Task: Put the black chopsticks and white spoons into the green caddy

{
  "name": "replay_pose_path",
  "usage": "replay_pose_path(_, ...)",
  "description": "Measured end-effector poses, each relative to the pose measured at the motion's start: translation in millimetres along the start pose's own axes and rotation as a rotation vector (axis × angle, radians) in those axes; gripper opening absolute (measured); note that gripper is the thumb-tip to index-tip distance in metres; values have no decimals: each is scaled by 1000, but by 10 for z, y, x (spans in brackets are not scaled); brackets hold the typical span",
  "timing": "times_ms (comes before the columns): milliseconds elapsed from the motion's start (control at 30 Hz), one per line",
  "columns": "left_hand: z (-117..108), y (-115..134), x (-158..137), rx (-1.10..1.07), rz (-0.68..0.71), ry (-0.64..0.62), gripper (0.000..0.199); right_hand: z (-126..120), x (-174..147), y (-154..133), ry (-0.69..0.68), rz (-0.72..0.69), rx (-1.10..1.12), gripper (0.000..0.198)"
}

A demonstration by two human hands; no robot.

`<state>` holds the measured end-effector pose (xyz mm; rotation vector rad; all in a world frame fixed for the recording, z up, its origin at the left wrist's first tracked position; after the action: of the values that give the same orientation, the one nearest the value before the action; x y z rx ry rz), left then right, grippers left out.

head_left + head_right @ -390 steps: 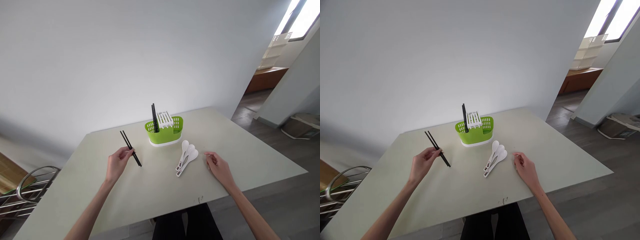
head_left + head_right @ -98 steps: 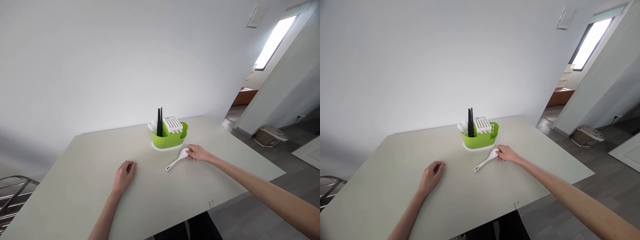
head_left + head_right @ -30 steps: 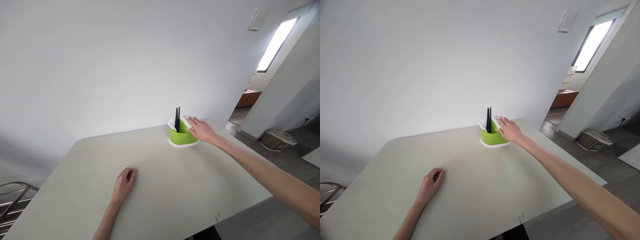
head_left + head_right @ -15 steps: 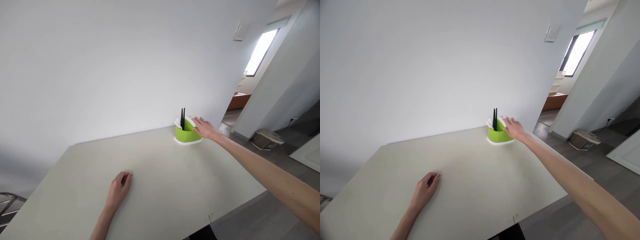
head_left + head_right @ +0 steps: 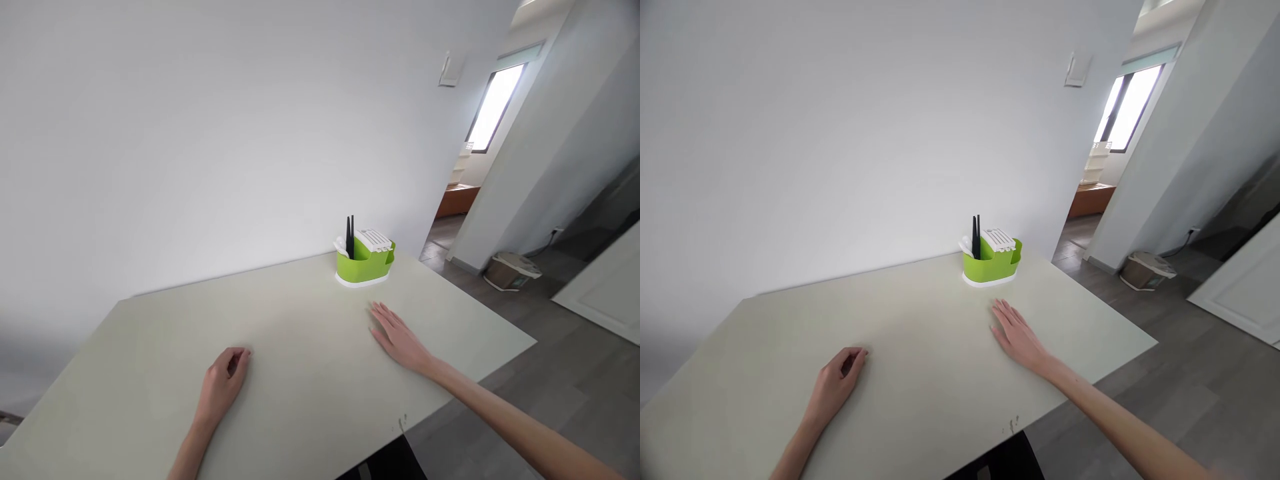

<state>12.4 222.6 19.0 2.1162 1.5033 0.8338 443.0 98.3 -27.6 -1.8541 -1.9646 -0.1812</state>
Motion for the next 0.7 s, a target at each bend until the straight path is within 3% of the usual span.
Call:
replay_pose_path(167, -24, 32, 19, 20, 6, 11, 44, 211, -129, 95, -28, 139, 14, 59)
replay_pose_path(700, -64, 50, 3, 57, -29, 47, 45, 182, -111, 81, 19, 152, -1, 56)
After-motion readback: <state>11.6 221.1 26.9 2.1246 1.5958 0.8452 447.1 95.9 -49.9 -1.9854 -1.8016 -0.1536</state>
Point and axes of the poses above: each hand's wrist, its own x-axis towards the middle knuckle, its own z-axis out of the palm, y = z × x, the point moved 9 cm from there along x, towards the middle knuckle, and after that the axes turned 1 degree about -z, right-handed, at the moved point
